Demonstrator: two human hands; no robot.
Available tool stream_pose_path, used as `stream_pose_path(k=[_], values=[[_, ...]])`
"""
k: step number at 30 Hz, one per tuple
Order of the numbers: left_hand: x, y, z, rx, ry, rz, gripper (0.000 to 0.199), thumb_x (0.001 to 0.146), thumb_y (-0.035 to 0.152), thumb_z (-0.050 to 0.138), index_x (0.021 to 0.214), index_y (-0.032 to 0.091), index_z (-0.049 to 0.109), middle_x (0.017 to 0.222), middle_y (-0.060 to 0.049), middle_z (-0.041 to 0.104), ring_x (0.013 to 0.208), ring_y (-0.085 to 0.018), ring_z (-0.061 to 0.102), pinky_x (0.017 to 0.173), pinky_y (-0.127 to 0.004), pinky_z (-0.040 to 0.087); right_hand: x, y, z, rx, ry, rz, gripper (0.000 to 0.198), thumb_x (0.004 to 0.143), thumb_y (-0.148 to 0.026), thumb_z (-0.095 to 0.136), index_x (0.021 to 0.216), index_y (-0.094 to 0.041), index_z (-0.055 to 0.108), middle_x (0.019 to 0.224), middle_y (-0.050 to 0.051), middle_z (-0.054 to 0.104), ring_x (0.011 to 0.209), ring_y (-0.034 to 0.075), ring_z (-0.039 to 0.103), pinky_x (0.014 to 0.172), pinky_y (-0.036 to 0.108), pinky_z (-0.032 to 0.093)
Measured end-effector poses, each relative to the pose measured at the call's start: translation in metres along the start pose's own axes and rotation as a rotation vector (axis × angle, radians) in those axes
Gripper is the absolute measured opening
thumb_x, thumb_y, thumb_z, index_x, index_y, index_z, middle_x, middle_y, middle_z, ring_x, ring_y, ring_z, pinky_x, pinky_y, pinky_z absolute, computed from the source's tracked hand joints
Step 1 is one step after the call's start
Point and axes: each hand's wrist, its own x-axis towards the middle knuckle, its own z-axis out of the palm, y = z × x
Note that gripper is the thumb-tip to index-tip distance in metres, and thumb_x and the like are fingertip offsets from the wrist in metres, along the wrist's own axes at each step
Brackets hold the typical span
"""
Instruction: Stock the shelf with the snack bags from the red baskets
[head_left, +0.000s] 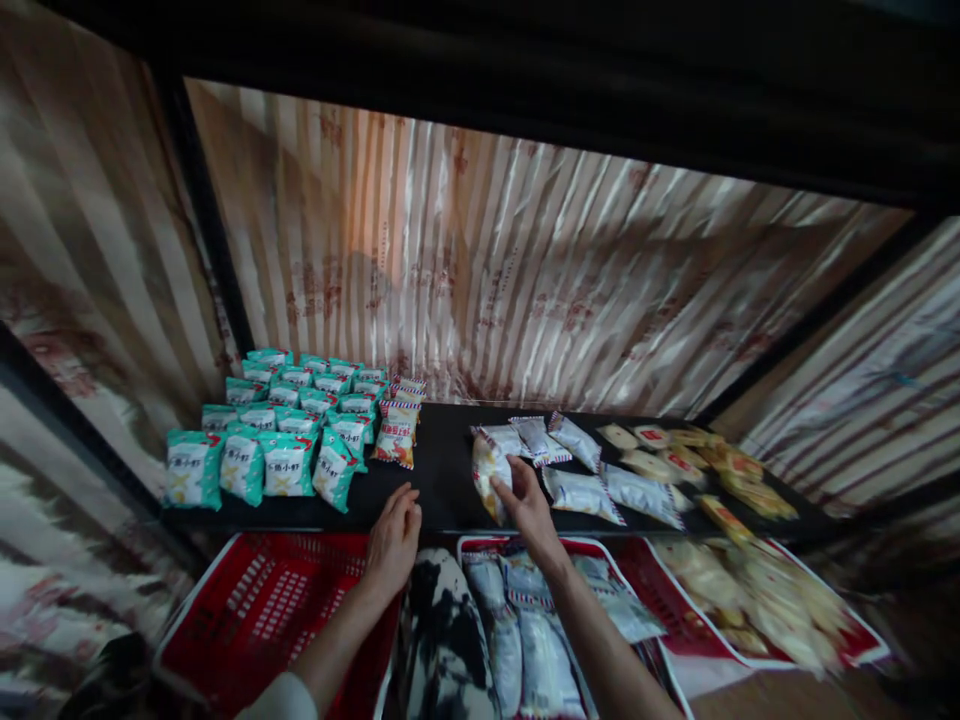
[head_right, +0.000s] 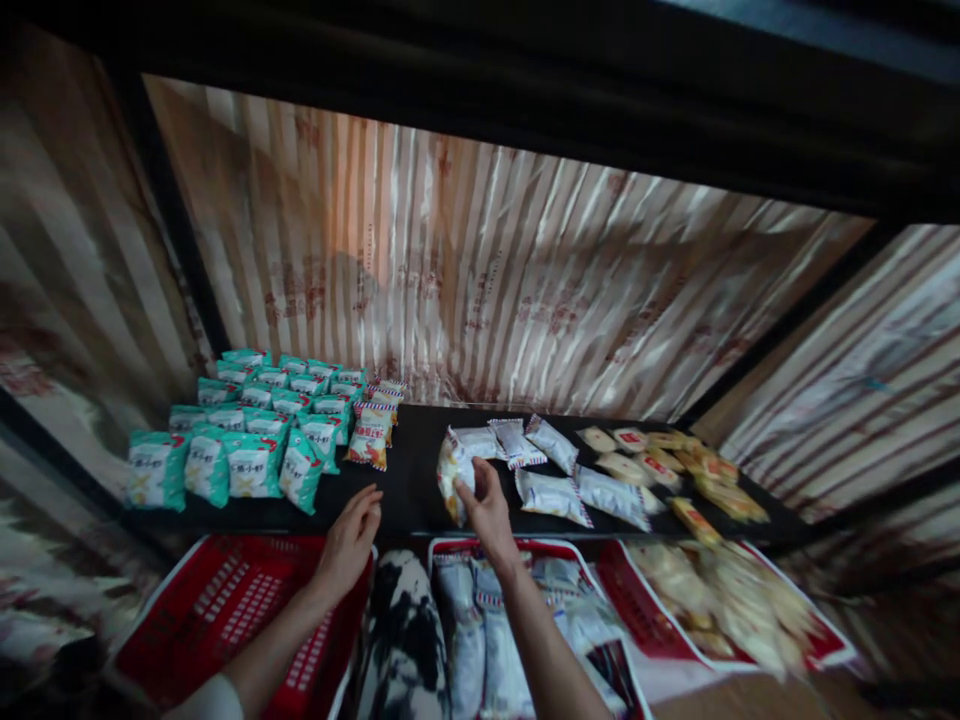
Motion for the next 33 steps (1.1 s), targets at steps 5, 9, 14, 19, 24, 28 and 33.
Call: stream_pose_path(k=[5,9,14,19,24,28,33], values=[[-0.006,0.019,0.016,-0.411,-0.133,-0.355,0.042,0.084,0.040,0.050,0.119,0.018,0.053,0.126,-0.014,0.056,0.114,-0.022,0.056,0.086,-0.035,0.052,-0.026,-0.037,0.018,0.450,-0.288,0.280,0.051,0.074,-0.052,0.055,0.112,-0.018,0.054,0.102,0.011,0.069,0.091,0.029,0.066,0.075,0.041,0.052],[-0.012,0.032,0.015,-0.795,-0.215,-0.521,0.053,0.083,0.046,0.054,0.126,0.016,0.045,0.124,-0.016,0.058,0.105,-0.024,0.061,0.078,-0.035,0.055,-0.038,-0.042,0.031,0.530,-0.399,0.355,0.043,0.074,-0.048,0.054,0.104,-0.017,0.060,0.096,0.011,0.071,0.089,0.029,0.067,0.075,0.041,0.052],[-0.010,0.029,0.010,-0.752,-0.059,-0.486,0.042,0.078,0.039,0.064,0.111,0.015,0.057,0.110,-0.013,0.067,0.098,-0.021,0.065,0.085,-0.032,0.052,-0.043,-0.031,0.048,0.474,-0.341,0.394,0.038,0.075,-0.051,0.055,0.095,-0.019,0.064,0.091,0.008,0.072,0.085,0.028,0.068,0.073,0.040,0.054],[0.000,0.011,0.011,-0.666,0.044,-0.407,0.033,0.075,0.028,0.065,0.105,0.015,0.060,0.103,-0.011,0.070,0.092,-0.020,0.067,0.085,-0.035,0.051,-0.049,-0.024,0.055,0.438,-0.390,0.294,0.046,0.067,-0.055,0.066,0.098,-0.022,0.064,0.092,0.007,0.072,0.087,0.027,0.067,0.078,0.041,0.053],[0.009,-0.008,0.010,-0.425,0.089,-0.363,0.034,0.077,0.020,0.058,0.111,0.015,0.058,0.108,-0.011,0.067,0.098,-0.019,0.064,0.087,-0.034,0.051,-0.039,-0.017,0.072,0.442,-0.383,0.251,0.047,0.061,-0.047,0.073,0.096,-0.019,0.061,0.095,0.007,0.071,0.089,0.026,0.066,0.086,0.043,0.050],[0.011,-0.019,0.000,-0.043,0.164,-0.287,0.041,0.078,0.019,0.052,0.118,0.012,0.053,0.126,-0.015,0.055,0.119,-0.023,0.051,0.090,-0.034,0.049,-0.021,-0.004,0.096,0.382,-0.287,0.191,0.052,0.062,-0.045,0.070,0.105,-0.020,0.056,0.105,0.008,0.068,0.094,0.025,0.065,0.086,0.042,0.051],[0.012,-0.029,-0.008,0.047,0.121,-0.177,0.044,0.079,0.015,0.045,0.122,0.014,0.051,0.135,-0.013,0.048,0.126,-0.020,0.043,0.099,-0.035,0.044,-0.005,0.009,0.131,0.238,-0.213,0.102,0.052,0.069,-0.042,0.063,0.115,-0.020,0.050,0.106,0.006,0.068,0.093,0.023,0.065,0.084,0.039,0.051]])
